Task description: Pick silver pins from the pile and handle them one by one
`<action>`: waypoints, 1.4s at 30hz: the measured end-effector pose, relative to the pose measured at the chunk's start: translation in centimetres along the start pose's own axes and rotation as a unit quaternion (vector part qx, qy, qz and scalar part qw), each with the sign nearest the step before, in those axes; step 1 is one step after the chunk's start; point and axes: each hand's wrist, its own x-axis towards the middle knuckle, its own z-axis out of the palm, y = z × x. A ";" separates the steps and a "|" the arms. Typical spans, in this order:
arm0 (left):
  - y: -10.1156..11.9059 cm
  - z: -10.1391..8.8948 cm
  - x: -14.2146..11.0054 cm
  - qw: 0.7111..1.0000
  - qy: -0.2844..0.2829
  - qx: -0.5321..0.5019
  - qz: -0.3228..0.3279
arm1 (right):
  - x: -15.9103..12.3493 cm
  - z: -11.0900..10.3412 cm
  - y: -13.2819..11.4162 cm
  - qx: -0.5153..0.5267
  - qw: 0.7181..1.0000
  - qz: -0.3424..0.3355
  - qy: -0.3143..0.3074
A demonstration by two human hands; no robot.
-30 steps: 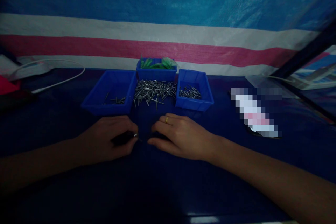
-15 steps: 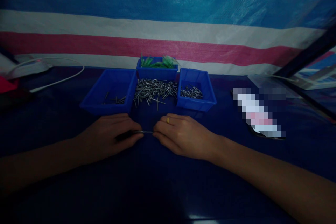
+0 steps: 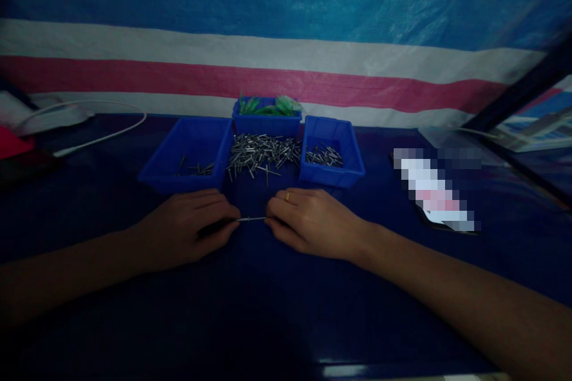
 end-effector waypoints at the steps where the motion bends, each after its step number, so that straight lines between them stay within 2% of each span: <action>1: 0.0 0.0 0.0 1.000 0.001 0.002 -0.001 | 0.0 0.0 0.0 -0.001 1.000 -0.003 -0.002; 10: -0.1 0.0 0.0 1.000 -0.007 0.012 0.000 | 0.1 -0.1 0.0 -0.009 0.999 -0.046 -0.005; 22: 0.0 0.1 -0.2 0.999 0.002 0.030 0.025 | 0.0 0.2 -0.1 0.002 0.999 -0.042 -0.010; 31: 0.3 -0.4 -0.1 0.999 -0.023 0.029 0.030 | 0.2 -0.1 -0.2 -0.008 0.999 -0.043 -0.017; 38: 0.1 -0.3 -0.1 0.999 -0.018 0.019 0.024 | 0.2 0.0 -0.2 -0.010 0.999 -0.045 -0.008; 42: 0.1 -0.2 -0.2 0.999 0.013 0.016 0.032 | 0.1 0.1 -0.3 -0.003 0.999 -0.046 -0.003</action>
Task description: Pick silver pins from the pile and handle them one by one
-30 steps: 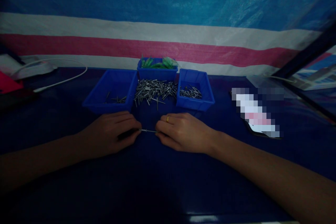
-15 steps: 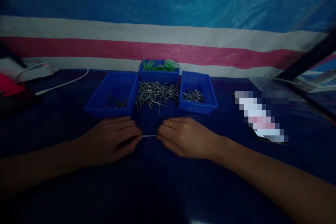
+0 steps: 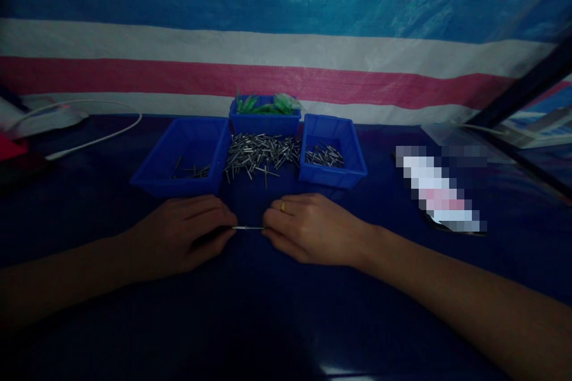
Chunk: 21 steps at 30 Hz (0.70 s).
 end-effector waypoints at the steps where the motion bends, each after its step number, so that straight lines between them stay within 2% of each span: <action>1: 0.1 0.0 0.0 1.000 0.009 -0.003 0.003 | 0.0 0.0 -0.1 0.010 1.000 0.003 0.001; 11: 0.8 0.2 0.3 0.992 0.056 -0.114 -0.011 | 0.2 0.1 -0.9 0.097 0.994 0.043 0.010; 21: 1.8 0.5 0.6 0.985 0.059 -0.160 0.023 | 0.3 0.2 -0.9 0.127 0.992 0.028 -0.003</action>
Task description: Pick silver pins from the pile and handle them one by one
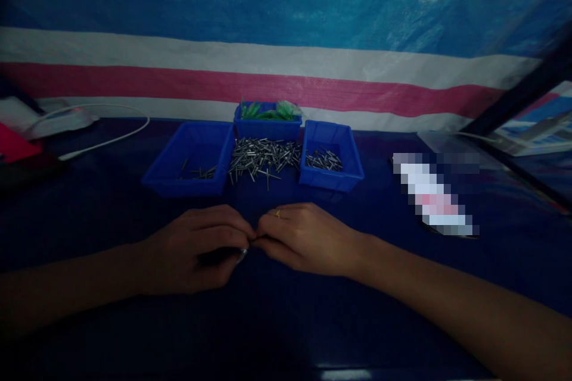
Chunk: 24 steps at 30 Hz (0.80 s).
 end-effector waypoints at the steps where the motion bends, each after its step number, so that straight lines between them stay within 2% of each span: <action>1: 0.0 -0.1 -0.1 1.000 -0.003 -0.004 -0.006 | 0.0 -0.1 0.0 0.002 1.000 0.003 0.002; 6: -0.6 -0.6 -0.2 0.994 -0.027 0.079 -0.065 | -0.2 -0.3 -0.1 0.006 1.000 0.003 0.021; 15: -1.1 -0.1 -0.2 0.988 -0.048 0.147 -0.025 | -0.1 -0.2 0.0 -0.062 0.998 0.012 0.017; 18: -1.1 -0.3 -0.3 0.985 -0.051 0.159 -0.035 | -0.1 -0.4 0.1 -0.098 0.995 0.003 0.019; 24: -1.2 -0.9 -0.4 0.983 -0.042 0.169 -0.062 | -0.3 -0.4 0.6 -0.132 0.991 0.027 0.016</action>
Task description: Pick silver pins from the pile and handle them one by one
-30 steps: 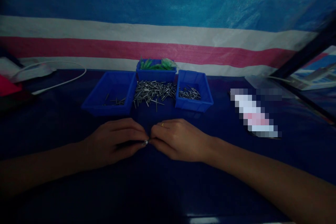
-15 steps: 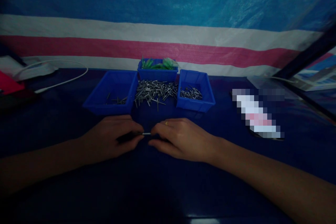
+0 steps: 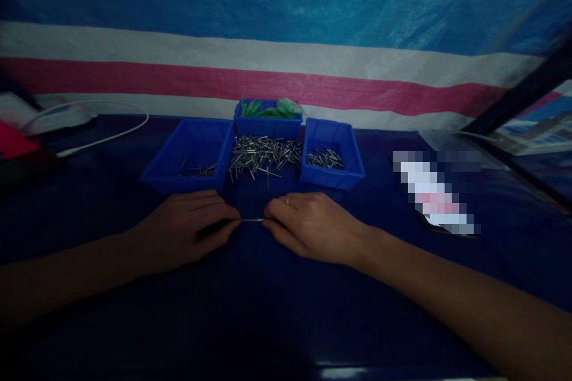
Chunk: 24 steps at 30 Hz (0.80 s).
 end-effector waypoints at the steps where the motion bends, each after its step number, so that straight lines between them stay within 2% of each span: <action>1: 0.0 0.0 0.0 1.000 -0.002 0.003 -0.002 | 0.0 0.0 0.1 -0.002 1.000 0.001 0.000; 6: -0.2 0.1 -0.1 1.000 -0.006 0.017 -0.010 | 0.0 -0.1 0.2 -0.015 1.000 -0.004 0.009; 13: -0.3 0.1 -0.1 0.999 0.005 0.031 -0.020 | 0.1 0.0 0.5 -0.029 0.995 -0.090 0.007; 16: -0.3 0.1 -0.1 0.999 0.014 0.015 -0.044 | 0.0 0.0 0.4 0.001 0.997 -0.082 0.006; 18: -0.2 0.1 -0.2 0.997 0.039 -0.011 -0.067 | 0.0 -0.2 0.3 0.060 0.997 -0.035 0.021; 20: -0.2 0.1 -0.3 0.995 0.063 -0.026 -0.068 | 0.1 -0.3 0.3 0.127 0.989 0.047 0.064; 22: -0.2 0.1 -0.3 0.997 0.060 -0.016 -0.043 | 0.2 -0.4 0.4 0.192 0.962 0.148 0.126; 24: -0.2 0.1 -0.3 0.999 0.044 0.009 -0.015 | 0.2 -0.3 0.5 0.250 0.922 0.227 0.190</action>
